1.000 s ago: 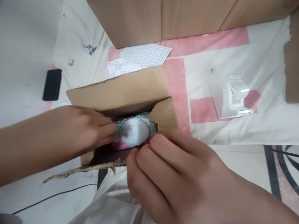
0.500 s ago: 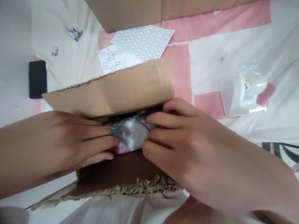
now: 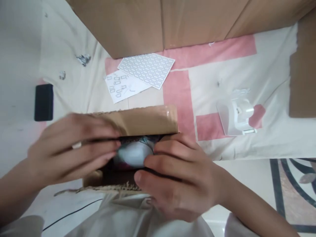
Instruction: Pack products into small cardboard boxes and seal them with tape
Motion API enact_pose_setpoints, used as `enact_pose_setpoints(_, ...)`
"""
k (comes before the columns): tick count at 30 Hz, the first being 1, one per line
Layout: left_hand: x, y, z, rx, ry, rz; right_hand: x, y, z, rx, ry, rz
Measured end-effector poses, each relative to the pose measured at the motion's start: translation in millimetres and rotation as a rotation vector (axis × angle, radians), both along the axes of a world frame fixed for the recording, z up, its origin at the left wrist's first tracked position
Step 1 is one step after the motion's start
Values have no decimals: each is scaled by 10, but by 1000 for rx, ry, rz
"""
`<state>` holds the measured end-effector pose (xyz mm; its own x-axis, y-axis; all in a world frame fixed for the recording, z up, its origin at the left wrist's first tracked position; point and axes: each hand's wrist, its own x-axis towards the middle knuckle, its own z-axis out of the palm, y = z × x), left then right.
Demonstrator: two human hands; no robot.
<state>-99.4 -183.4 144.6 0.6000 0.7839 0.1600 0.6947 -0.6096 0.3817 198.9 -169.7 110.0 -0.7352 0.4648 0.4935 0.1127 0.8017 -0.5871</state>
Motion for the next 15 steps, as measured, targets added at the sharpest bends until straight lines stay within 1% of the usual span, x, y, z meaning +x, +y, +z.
enact_pose_setpoints(2, -72, 25, 55, 83, 103, 104, -6, -53, -51, -72, 42, -34)
enact_pose_setpoints(3, -113, 19, 81, 77, 148, 177, -8, -83, -77, -74, 73, -83)
enact_pose_setpoints(4, -154, -3, 108, 64, 167, 228, -9, -113, -104, -42, 111, -150)
enact_pose_setpoints(5, -195, -39, 136, 63, 154, 245, -11, -142, -130, 14, 148, -228)
enact_pose_setpoints(7, -262, -151, 202, 54, 82, 194, -19, -191, -176, 90, 204, -403)
enact_pose_setpoints(8, -283, -223, 238, 14, 62, 138, -28, -207, -195, 74, 226, -483)
enact_pose_setpoints(10, -283, -381, 298, -117, 70, 33, -52, -221, -225, -67, 256, -587)
enact_pose_setpoints(11, -261, -463, 315, -186, 95, 12, -67, -217, -238, -152, 277, -601)
enact_pose_setpoints(12, -224, -540, 319, -232, 135, 21, -84, -204, -251, -207, 314, -583)
enact_pose_setpoints(13, -177, -612, 306, -247, 184, 45, -102, -184, -265, -235, 354, -546)
enact_pose_setpoints(15, -76, -722, 227, -201, 294, 94, -146, -127, -296, -249, 437, -464)
